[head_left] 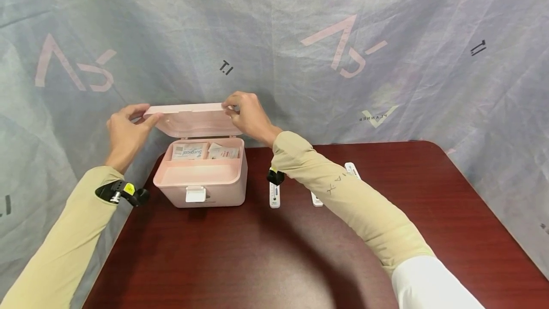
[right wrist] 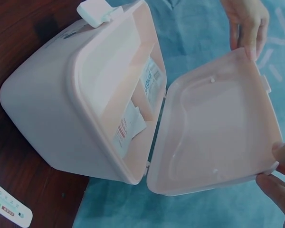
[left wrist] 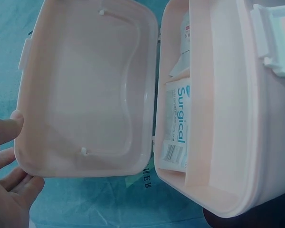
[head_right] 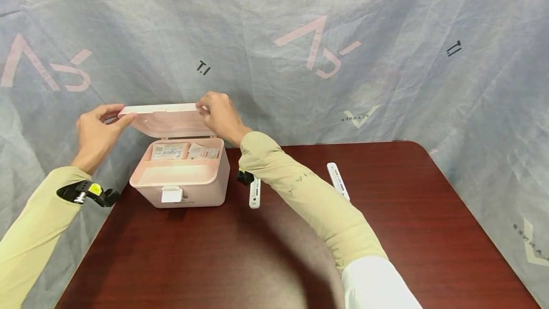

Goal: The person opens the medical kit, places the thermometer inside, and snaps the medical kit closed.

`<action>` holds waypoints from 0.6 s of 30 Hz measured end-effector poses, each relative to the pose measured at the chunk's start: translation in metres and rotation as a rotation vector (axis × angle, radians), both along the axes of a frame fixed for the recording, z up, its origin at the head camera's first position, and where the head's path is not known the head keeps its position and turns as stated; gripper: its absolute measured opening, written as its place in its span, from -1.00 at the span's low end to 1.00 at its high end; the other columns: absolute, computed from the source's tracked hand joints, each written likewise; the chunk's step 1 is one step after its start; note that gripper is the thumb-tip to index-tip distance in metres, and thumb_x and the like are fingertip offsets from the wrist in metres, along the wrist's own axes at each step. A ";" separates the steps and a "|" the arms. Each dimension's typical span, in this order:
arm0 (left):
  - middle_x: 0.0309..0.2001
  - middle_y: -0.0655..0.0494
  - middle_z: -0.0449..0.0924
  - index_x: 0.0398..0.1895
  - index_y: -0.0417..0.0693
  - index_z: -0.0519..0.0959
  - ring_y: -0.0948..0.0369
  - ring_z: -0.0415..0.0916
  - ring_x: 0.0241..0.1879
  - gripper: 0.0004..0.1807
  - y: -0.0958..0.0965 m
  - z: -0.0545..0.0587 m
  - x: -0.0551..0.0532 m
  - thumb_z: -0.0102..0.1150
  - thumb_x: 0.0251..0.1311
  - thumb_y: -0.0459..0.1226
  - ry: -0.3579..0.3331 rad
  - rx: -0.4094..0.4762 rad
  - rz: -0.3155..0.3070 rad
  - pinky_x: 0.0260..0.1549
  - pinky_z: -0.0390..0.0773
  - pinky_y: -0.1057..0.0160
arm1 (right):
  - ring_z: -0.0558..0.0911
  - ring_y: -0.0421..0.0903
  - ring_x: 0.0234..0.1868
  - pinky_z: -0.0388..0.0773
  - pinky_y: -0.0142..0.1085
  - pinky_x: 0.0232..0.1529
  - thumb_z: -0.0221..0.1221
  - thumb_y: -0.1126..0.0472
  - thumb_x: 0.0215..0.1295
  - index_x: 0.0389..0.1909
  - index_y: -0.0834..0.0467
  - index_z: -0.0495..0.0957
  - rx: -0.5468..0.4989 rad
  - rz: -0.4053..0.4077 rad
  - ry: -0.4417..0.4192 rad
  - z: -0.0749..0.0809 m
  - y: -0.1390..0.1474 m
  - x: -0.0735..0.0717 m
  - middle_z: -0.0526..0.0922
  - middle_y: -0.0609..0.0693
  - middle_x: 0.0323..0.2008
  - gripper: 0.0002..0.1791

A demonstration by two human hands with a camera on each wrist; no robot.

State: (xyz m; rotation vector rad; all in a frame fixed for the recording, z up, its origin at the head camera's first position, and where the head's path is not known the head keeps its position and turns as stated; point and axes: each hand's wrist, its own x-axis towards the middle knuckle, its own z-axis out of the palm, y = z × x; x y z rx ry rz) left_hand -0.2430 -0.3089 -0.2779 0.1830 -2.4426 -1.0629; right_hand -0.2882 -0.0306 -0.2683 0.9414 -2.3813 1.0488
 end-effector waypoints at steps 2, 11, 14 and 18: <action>0.14 -0.12 0.49 0.21 -0.12 0.48 0.00 0.48 0.11 -0.36 0.001 0.001 -0.001 0.28 0.11 0.02 0.008 0.007 -0.003 0.06 0.47 0.17 | 0.60 -0.12 -0.17 0.52 -0.52 -0.18 0.20 0.40 0.23 -0.22 0.26 0.70 0.006 -0.004 0.014 0.001 0.000 -0.001 0.67 0.04 -0.19 -0.85; 0.10 -0.13 0.52 0.18 -0.13 0.51 0.02 0.50 0.07 -0.37 -0.002 0.004 -0.006 0.29 0.10 0.03 0.008 -0.002 0.009 0.03 0.49 0.23 | 0.61 -0.11 -0.14 0.50 -0.47 -0.14 0.12 0.47 0.23 -0.20 0.24 0.70 0.036 -0.010 0.030 0.004 -0.002 -0.004 0.67 0.02 -0.20 -0.78; 0.09 -0.16 0.53 0.19 -0.14 0.50 0.04 0.51 0.06 -0.35 -0.003 0.006 -0.008 0.26 0.10 0.06 -0.005 -0.022 0.005 -0.01 0.51 0.30 | 0.60 -0.12 -0.14 0.49 -0.47 -0.14 0.12 0.49 0.21 -0.20 0.23 0.70 0.053 -0.022 0.027 0.006 -0.003 -0.006 0.67 0.02 -0.20 -0.76; 0.09 -0.17 0.52 0.20 -0.14 0.49 0.03 0.50 0.05 -0.32 -0.004 0.010 -0.011 0.23 0.11 0.10 -0.024 -0.047 0.000 -0.07 0.51 0.33 | 0.61 -0.12 -0.15 0.50 -0.44 -0.13 0.11 0.54 0.13 -0.19 0.23 0.69 0.078 -0.038 0.036 0.008 -0.003 -0.009 0.68 0.03 -0.19 -0.70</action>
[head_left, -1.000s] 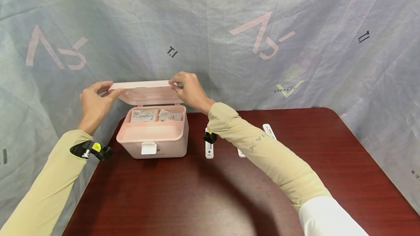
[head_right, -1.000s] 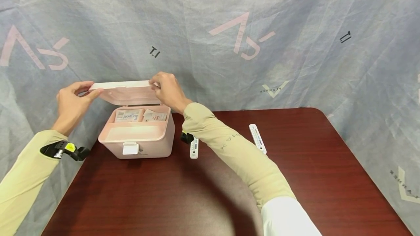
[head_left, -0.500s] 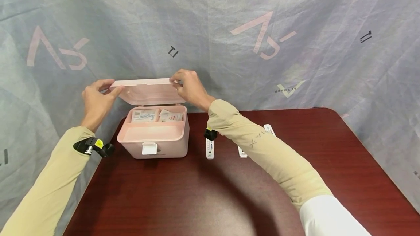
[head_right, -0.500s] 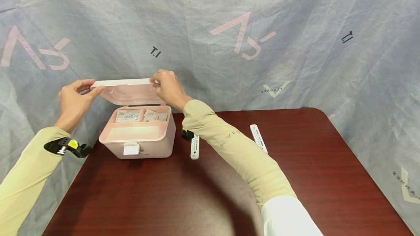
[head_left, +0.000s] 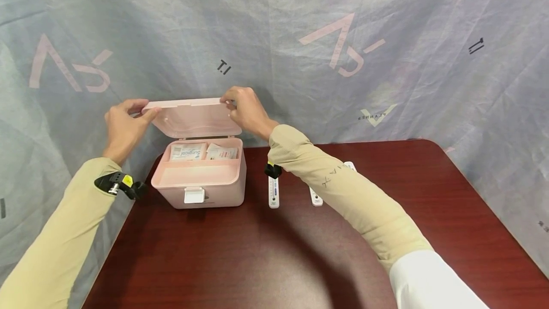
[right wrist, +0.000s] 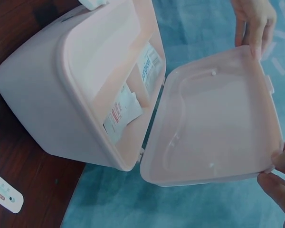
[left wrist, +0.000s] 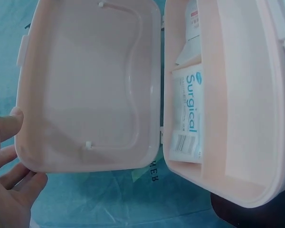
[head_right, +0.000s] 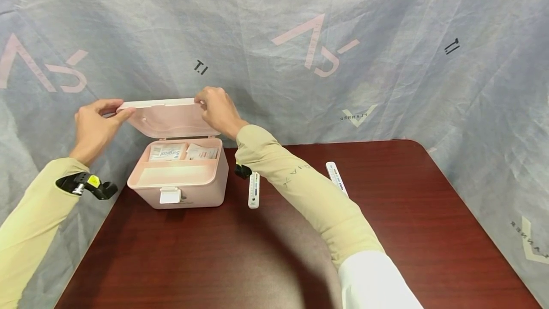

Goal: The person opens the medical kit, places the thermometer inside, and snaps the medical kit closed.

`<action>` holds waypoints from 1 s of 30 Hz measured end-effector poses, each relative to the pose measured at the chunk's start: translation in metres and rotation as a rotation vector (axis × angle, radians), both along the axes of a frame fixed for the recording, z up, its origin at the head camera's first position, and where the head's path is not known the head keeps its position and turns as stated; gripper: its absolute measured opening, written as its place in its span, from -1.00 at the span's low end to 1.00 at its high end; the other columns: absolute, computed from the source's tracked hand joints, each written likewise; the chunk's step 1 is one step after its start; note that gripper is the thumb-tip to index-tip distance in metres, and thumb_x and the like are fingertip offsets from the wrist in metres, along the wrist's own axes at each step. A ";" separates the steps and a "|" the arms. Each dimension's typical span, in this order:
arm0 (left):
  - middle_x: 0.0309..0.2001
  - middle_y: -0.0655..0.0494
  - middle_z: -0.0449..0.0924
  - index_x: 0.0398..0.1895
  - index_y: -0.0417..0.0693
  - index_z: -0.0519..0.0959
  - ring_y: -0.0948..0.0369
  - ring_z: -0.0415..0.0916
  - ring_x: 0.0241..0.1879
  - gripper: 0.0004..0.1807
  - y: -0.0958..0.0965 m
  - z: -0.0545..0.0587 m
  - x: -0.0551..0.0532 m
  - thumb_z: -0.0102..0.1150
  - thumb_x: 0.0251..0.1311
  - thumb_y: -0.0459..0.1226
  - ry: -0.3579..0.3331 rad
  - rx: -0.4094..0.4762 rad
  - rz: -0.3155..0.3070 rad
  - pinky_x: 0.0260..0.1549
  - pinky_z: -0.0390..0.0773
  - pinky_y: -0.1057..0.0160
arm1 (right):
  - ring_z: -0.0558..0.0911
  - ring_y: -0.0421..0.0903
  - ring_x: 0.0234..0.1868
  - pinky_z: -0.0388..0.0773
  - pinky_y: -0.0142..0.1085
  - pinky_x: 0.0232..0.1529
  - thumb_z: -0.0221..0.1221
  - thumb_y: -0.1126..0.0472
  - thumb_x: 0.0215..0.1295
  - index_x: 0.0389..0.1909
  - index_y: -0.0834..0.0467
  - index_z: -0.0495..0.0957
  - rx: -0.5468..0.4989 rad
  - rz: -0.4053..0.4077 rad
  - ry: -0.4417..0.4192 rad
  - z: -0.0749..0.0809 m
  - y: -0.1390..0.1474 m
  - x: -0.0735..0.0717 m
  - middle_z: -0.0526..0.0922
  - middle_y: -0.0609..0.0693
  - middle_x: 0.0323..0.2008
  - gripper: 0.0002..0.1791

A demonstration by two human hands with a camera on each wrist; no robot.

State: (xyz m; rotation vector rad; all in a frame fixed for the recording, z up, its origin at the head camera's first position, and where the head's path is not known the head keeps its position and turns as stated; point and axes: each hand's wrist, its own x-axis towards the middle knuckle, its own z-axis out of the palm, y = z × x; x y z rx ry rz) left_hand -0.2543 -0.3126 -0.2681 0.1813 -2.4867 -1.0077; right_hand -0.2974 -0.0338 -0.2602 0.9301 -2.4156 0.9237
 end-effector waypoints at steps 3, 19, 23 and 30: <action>0.08 -0.17 0.53 0.18 -0.14 0.50 0.04 0.51 0.04 -0.32 0.000 0.002 -0.003 0.24 0.10 0.11 0.002 -0.006 -0.005 -0.06 0.50 0.32 | 0.61 -0.11 -0.14 0.50 -0.42 -0.12 0.09 0.57 0.07 -0.18 0.25 0.69 0.007 -0.006 0.007 0.002 0.000 -0.002 0.68 0.05 -0.17 -0.66; 0.00 -0.10 0.56 0.09 -0.11 0.56 0.08 0.42 0.03 -0.36 -0.001 0.004 -0.011 0.23 0.08 0.15 0.046 -0.014 0.026 -0.24 0.32 0.39 | 0.60 -0.12 -0.09 0.49 -0.49 -0.09 0.01 0.66 -0.07 -0.11 0.24 0.67 0.021 -0.028 -0.045 0.005 -0.002 -0.006 0.67 0.04 -0.12 -0.48; -0.01 -0.08 0.57 0.09 -0.10 0.57 0.09 0.41 0.03 -0.36 0.000 0.004 -0.012 0.23 0.08 0.14 0.048 0.005 0.042 -0.24 0.31 0.38 | 0.60 -0.13 -0.12 0.49 -0.48 -0.12 0.01 0.65 -0.02 -0.12 0.23 0.67 0.023 -0.047 -0.033 0.006 -0.002 -0.006 0.67 0.04 -0.13 -0.51; -0.05 -0.03 0.61 0.07 -0.10 0.60 0.15 0.45 -0.02 -0.37 0.002 0.004 -0.018 0.26 0.06 0.14 0.058 0.023 0.042 -0.16 0.33 0.38 | 0.60 -0.15 -0.18 0.51 -0.45 -0.17 -0.02 0.60 0.13 -0.12 0.20 0.67 0.047 -0.101 0.015 0.003 -0.002 -0.009 0.68 0.03 -0.17 -0.56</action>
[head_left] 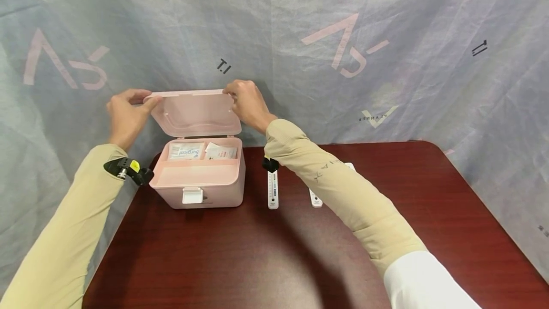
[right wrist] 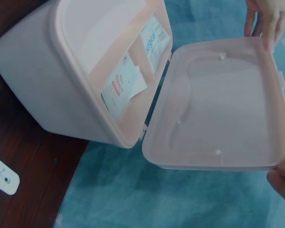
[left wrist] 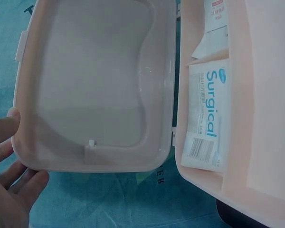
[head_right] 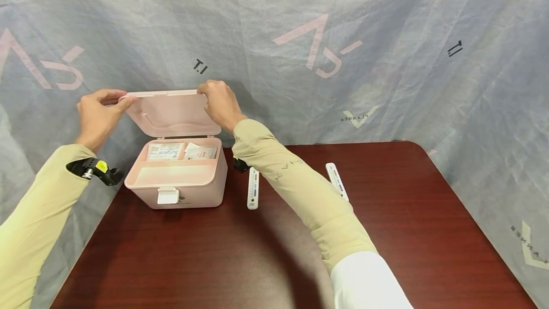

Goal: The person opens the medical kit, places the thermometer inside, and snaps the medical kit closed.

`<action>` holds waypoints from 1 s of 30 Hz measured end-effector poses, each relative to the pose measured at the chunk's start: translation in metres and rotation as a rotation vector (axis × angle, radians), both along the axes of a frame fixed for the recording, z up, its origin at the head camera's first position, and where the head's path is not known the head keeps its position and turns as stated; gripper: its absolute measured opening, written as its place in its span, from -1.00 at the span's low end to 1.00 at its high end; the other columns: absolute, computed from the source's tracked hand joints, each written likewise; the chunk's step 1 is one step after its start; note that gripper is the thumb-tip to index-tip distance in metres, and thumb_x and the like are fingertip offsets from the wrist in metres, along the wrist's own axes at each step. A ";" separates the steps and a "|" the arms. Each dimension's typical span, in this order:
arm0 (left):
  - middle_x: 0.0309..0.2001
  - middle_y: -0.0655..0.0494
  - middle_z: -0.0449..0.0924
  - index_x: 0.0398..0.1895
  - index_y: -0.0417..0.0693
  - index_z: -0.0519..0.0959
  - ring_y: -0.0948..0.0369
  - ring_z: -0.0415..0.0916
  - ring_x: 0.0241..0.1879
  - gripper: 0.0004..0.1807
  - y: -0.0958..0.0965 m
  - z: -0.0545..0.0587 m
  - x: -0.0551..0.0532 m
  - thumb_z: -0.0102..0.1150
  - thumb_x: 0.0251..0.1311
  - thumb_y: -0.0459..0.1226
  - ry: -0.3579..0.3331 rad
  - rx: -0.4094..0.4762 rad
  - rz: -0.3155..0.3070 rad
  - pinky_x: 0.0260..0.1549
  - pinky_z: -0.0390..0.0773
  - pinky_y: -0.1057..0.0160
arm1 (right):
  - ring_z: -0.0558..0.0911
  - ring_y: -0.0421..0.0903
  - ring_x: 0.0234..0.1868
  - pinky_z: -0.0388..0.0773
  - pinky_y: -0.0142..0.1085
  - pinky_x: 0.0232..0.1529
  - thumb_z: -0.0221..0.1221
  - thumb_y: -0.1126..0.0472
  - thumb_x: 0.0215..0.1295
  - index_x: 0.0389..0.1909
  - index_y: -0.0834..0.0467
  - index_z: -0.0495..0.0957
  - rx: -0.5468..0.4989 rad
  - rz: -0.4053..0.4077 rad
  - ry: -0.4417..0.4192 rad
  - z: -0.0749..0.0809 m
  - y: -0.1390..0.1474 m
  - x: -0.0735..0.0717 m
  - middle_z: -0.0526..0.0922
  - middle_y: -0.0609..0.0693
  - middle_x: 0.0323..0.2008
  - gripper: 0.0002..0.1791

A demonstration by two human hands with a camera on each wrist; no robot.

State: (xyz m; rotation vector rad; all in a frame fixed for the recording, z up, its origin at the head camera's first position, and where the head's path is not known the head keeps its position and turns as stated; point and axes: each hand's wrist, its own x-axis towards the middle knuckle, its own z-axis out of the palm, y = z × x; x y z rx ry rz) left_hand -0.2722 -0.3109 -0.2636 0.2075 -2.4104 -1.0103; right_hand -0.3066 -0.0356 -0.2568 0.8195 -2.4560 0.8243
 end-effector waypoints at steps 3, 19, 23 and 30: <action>-0.06 -0.01 0.55 0.05 -0.13 0.60 0.17 0.42 -0.03 -0.39 0.003 -0.001 -0.001 0.27 0.07 0.11 0.003 0.005 0.003 -0.15 0.32 0.37 | 0.62 -0.13 -0.13 0.52 -0.45 -0.13 0.00 0.59 0.16 -0.10 0.21 0.67 0.000 -0.003 0.006 -0.002 0.000 -0.002 0.68 0.04 -0.15 -0.59; 0.02 -0.09 0.44 0.09 -0.14 0.59 0.05 0.34 0.12 -0.49 0.008 -0.006 -0.012 0.17 0.21 0.01 0.036 -0.012 -0.028 -0.05 0.33 0.27 | 0.60 -0.10 0.01 0.51 -0.46 -0.06 0.02 0.59 0.18 0.01 0.23 0.62 0.033 -0.012 -0.057 -0.003 0.002 -0.007 0.64 0.08 -0.03 -0.56; 0.08 -0.12 0.42 0.16 -0.12 0.54 0.02 0.41 0.10 -0.47 0.010 -0.007 -0.012 0.10 0.25 0.02 0.018 -0.046 -0.039 -0.13 0.43 0.33 | 0.59 -0.08 0.03 0.50 -0.45 -0.03 0.00 0.62 0.16 0.04 0.25 0.59 0.029 0.003 -0.048 -0.006 0.004 -0.008 0.63 0.10 0.00 -0.54; 0.15 -0.13 0.39 0.23 -0.14 0.46 0.00 0.33 0.18 -0.49 0.015 -0.005 -0.011 -0.03 0.34 -0.03 0.002 -0.062 -0.053 0.04 0.42 0.04 | 0.53 -0.03 0.11 0.47 -0.42 0.05 -0.11 0.64 0.13 0.07 0.29 0.55 0.023 0.039 -0.031 -0.008 0.008 -0.010 0.59 0.14 0.06 -0.48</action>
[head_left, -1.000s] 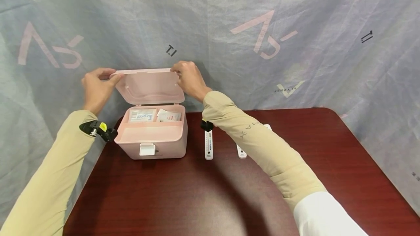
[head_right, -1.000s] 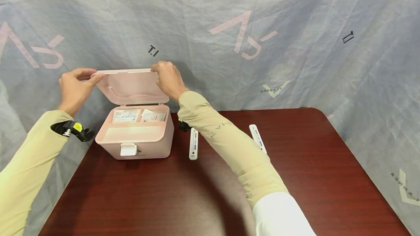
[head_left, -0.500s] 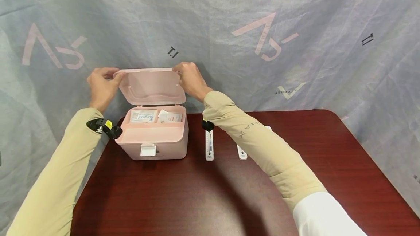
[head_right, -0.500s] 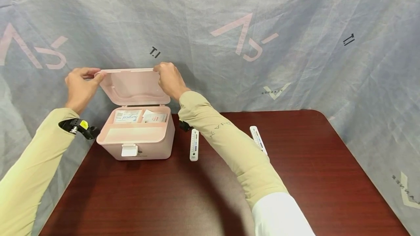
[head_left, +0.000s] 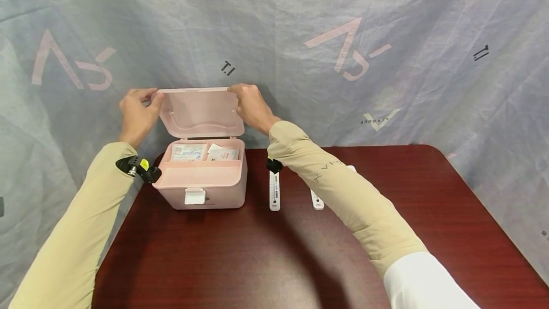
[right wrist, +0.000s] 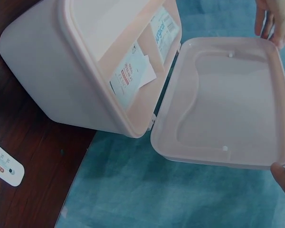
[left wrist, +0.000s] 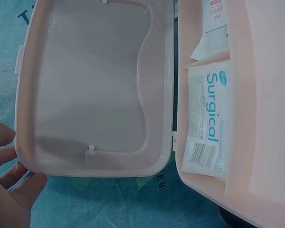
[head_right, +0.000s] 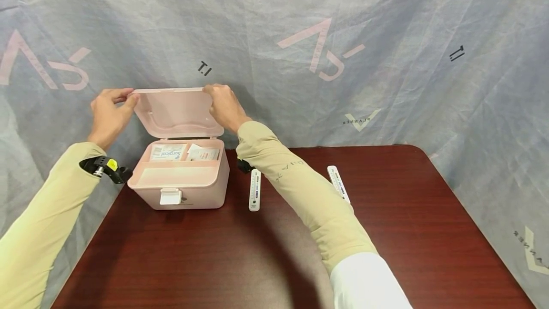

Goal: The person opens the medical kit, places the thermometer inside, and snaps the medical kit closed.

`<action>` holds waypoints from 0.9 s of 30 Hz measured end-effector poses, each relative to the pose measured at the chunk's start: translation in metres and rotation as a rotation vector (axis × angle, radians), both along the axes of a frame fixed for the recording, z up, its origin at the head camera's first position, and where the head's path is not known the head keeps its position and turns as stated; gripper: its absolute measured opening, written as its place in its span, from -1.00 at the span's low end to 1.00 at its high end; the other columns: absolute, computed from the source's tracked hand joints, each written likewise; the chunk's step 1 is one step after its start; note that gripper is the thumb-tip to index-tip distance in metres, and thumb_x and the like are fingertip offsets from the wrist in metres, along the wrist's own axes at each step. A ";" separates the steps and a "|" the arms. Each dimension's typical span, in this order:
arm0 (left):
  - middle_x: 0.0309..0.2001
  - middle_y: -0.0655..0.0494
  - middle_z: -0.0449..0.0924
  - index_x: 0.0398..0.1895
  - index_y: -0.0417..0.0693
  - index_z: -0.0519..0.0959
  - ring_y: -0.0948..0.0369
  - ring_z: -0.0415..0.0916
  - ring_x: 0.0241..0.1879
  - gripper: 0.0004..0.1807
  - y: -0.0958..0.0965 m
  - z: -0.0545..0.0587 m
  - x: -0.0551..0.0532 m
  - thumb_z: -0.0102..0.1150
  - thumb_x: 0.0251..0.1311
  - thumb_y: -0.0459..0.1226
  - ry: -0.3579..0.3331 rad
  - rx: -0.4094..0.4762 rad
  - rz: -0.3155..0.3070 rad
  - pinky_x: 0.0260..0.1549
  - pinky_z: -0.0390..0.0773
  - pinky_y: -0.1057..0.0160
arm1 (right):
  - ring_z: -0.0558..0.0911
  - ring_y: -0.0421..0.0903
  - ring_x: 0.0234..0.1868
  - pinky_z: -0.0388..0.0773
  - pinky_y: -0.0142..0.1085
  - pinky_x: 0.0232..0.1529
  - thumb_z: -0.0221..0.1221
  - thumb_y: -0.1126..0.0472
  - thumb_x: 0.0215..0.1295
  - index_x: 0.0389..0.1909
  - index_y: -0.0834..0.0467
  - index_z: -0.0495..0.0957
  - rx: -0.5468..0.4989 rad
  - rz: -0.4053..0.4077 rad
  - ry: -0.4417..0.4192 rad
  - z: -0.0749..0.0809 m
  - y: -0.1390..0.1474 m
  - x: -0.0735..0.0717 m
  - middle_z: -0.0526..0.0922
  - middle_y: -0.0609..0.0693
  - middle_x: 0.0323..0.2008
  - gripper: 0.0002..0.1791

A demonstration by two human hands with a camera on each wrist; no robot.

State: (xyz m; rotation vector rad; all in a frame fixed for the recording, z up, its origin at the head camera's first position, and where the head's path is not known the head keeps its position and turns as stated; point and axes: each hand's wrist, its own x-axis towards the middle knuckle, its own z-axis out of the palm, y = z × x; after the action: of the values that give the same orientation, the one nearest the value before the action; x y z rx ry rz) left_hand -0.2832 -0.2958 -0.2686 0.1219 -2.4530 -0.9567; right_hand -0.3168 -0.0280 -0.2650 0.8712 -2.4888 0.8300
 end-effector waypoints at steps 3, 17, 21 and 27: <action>0.18 -0.12 0.38 0.25 -0.13 0.44 0.00 0.28 0.21 -0.49 0.000 0.000 0.000 -0.09 0.36 -0.05 -0.008 0.014 -0.013 0.08 0.38 -0.01 | 0.48 -0.02 0.18 0.40 -0.41 0.13 -0.10 0.64 0.09 0.12 0.30 0.51 0.009 0.013 -0.010 -0.001 0.001 -0.002 0.55 0.15 0.11 -0.44; 0.35 -0.13 0.22 0.38 -0.11 0.26 -0.06 0.18 0.30 -0.46 0.004 -0.001 0.003 -0.18 0.38 -0.14 -0.102 -0.006 -0.049 0.16 0.30 -0.12 | 0.18 0.05 0.39 0.33 -0.30 0.22 -0.05 0.53 0.22 0.36 0.33 0.19 0.131 0.038 -0.070 -0.009 0.003 -0.002 0.21 0.27 0.36 -0.37; 0.39 -0.12 0.16 0.37 -0.13 0.29 -0.07 0.15 0.33 -0.47 0.005 -0.002 0.002 -0.19 0.38 -0.14 -0.113 -0.024 -0.063 0.22 0.23 -0.12 | 0.13 0.06 0.41 0.26 -0.25 0.27 -0.04 0.50 0.23 0.37 0.31 0.17 0.150 0.036 -0.073 -0.011 0.005 -0.001 0.19 0.26 0.36 -0.37; 0.44 -0.09 0.05 0.34 -0.15 0.32 -0.06 -0.03 0.41 -0.48 0.003 -0.002 0.001 -0.24 0.39 -0.13 -0.124 -0.036 -0.110 0.34 0.00 -0.05 | 0.10 0.08 0.42 0.16 -0.25 0.32 0.00 0.43 0.29 0.36 0.35 0.17 0.172 0.031 -0.094 -0.013 0.007 -0.001 0.14 0.29 0.38 -0.41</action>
State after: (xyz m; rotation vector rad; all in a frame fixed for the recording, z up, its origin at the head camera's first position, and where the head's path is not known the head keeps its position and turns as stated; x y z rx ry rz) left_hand -0.2822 -0.2929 -0.2709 0.0357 -2.6130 -0.9773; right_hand -0.3180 -0.0212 -0.2778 0.9500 -2.6666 0.6895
